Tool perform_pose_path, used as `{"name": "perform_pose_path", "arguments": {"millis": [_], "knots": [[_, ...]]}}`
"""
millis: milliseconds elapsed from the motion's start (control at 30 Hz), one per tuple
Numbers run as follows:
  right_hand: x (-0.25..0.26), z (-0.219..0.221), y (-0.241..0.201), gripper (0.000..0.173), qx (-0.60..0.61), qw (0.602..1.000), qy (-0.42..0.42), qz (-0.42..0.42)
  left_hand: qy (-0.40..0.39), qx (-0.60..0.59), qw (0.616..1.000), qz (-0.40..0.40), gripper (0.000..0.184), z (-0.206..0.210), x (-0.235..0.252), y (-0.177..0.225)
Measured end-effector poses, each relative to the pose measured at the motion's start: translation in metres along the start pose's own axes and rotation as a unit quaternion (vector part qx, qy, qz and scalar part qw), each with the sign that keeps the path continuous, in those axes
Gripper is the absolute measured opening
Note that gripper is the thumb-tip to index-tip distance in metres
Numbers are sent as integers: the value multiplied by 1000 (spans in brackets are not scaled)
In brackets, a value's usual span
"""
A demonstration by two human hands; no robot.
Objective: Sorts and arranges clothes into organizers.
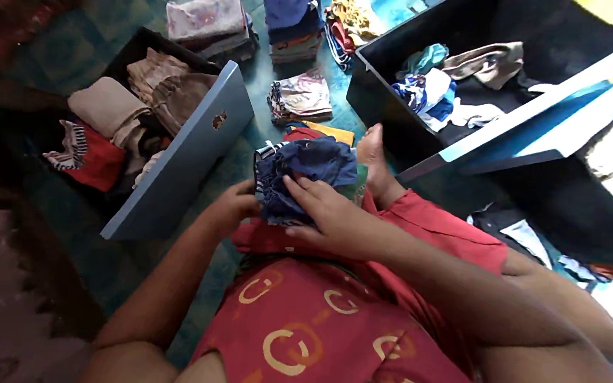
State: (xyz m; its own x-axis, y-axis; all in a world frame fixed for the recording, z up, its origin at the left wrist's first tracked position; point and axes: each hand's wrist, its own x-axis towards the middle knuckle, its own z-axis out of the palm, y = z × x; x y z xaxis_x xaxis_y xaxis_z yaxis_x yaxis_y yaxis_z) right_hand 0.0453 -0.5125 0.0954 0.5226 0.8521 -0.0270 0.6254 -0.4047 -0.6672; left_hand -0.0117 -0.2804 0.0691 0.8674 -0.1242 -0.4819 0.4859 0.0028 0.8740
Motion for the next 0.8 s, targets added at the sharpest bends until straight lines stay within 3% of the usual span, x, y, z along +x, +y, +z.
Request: {"name": "perform_pose_path", "arguments": {"millis": [100,267,333,367,467,567,600,733,800], "knots": [[0,12,-7,67,-47,999,9,-20,21,-47,999,14,38,3,-1,0],[13,30,-12,59,-121,990,-3,-75,82,-67,994,-9,57,29,11,10],[5,26,-14,47,-76,991,-2,-113,98,-87,991,-7,53,33,17,8],[-1,17,-13,38,-41,990,34,-130,99,-90,991,-6,50,33,19,7],[-10,-14,-1,22,5,953,265,-146,110,-97,989,-20,44,34,19,7],[-3,-24,15,29,-31,913,380,-146,119,-102,987,-35,43,33,19,7],[1,-17,19,33,-65,918,365,-139,116,-103,987,-35,43,33,20,8],[13,39,53,71,-143,976,156,-53,134,-98,985,-36,40,33,22,5],[16,46,65,73,-132,977,157,-53,141,-111,983,-30,44,32,23,4]]}}
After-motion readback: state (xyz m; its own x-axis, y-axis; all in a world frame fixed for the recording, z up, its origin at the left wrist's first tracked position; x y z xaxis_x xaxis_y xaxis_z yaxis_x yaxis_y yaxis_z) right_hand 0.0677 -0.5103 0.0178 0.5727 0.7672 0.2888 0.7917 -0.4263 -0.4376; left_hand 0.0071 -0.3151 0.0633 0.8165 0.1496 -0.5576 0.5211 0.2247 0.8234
